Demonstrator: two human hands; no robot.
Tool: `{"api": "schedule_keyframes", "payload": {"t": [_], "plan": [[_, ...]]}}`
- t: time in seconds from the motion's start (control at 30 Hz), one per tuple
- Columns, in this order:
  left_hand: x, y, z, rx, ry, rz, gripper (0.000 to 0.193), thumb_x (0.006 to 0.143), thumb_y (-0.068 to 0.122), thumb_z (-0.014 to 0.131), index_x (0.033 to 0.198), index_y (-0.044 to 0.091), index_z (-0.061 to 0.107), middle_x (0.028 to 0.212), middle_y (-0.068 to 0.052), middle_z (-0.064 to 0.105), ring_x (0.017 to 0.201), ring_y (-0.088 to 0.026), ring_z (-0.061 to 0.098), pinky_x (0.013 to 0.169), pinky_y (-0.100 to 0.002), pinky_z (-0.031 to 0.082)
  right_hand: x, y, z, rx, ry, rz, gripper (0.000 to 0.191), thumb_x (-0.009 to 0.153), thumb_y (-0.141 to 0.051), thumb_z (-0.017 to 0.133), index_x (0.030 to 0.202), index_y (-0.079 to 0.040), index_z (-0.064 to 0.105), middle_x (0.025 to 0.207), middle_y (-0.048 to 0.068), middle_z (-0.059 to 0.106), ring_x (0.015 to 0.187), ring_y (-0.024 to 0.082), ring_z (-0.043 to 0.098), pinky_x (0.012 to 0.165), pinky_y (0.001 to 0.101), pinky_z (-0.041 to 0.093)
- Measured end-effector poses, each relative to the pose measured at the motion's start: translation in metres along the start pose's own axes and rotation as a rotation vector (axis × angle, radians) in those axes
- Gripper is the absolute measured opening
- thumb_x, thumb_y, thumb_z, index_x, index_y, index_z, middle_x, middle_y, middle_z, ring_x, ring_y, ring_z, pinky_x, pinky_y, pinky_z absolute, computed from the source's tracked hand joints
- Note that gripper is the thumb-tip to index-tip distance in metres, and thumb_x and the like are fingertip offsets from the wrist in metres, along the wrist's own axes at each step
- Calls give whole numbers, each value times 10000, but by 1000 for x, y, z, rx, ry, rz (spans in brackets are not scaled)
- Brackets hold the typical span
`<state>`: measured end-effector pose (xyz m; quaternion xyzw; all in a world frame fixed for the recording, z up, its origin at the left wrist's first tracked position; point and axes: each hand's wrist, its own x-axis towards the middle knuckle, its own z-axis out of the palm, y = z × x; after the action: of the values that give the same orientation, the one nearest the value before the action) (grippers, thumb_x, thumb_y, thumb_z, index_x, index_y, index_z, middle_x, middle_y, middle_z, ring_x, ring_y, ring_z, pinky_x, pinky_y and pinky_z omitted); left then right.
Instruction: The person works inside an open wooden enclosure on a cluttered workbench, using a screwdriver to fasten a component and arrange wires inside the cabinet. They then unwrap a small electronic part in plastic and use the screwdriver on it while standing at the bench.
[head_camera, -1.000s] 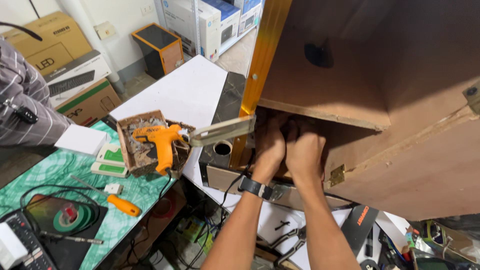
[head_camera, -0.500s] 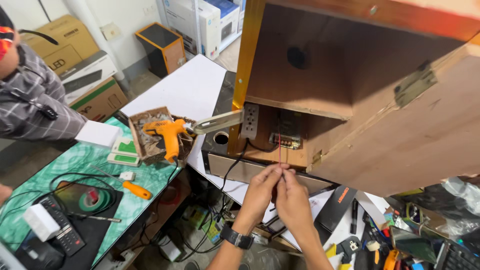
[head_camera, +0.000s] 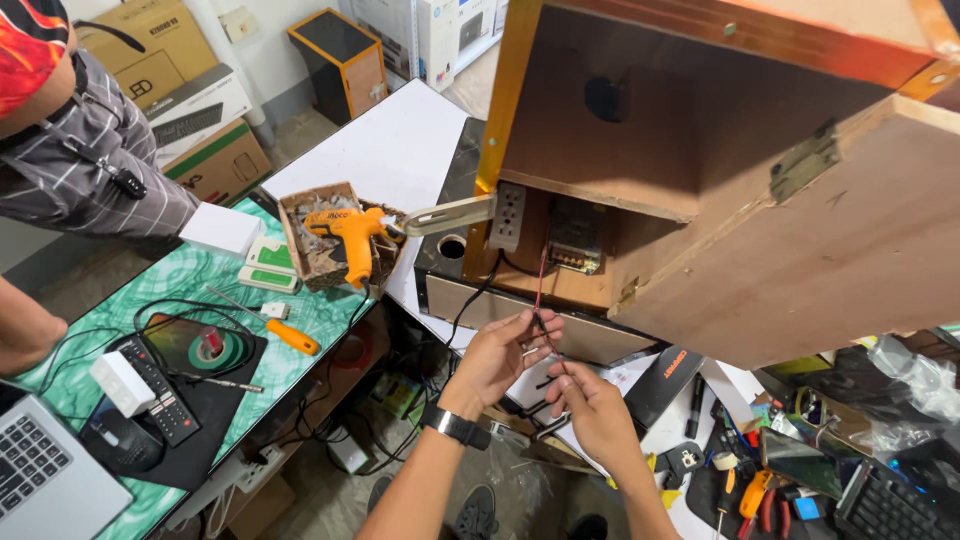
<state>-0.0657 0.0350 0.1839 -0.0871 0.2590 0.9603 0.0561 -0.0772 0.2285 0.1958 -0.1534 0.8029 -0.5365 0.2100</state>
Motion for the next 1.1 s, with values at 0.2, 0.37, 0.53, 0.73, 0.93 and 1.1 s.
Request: {"api": "schedule_keyframes", "payload": {"t": [0.2,0.37,0.53,0.73,0.93,1.1], "plan": [[10,-1,-12,3,-89,25,315,1026,237,605,1200,-19,659,1141,-120,729,1043,-201,692,927,-337,537,-12,-37,-1,-346,136,-219,256,958,-104,571,1163,-7,689,910,128,766,776,242,735,731,322,565],[33,-21,-32,55,-66,128,212,1049,208,587,1082,7,645,1037,-112,718,975,-200,688,892,-337,538,-11,-52,-1,-381,149,-294,227,938,-116,623,1114,1,707,969,155,753,865,311,734,766,362,559],[47,-41,-36,227,-2,268,256,1109,219,553,1035,-16,624,923,-91,658,974,-197,698,866,-332,534,-4,-55,-6,-383,116,-146,250,908,-182,673,1096,-26,725,1008,132,756,875,267,744,748,363,560],[42,-46,-30,209,-52,223,267,1093,216,536,1066,-25,648,971,-56,697,895,-158,630,836,-307,520,15,-61,-24,-479,180,-145,312,861,-232,733,1094,-25,712,1007,140,737,904,264,722,768,372,551],[56,-52,-16,217,55,246,295,1044,266,544,1152,25,677,1057,-89,765,944,-154,666,868,-287,519,34,-117,-41,-512,253,-377,268,889,-197,722,1084,-14,714,974,143,745,841,263,723,750,364,558],[60,-67,-6,67,116,75,249,1022,300,598,1164,103,652,1136,-23,731,1046,-125,695,917,-314,532,27,-215,-61,-465,333,-649,196,917,-147,719,1071,-26,723,916,113,732,717,210,721,648,304,561]]}}
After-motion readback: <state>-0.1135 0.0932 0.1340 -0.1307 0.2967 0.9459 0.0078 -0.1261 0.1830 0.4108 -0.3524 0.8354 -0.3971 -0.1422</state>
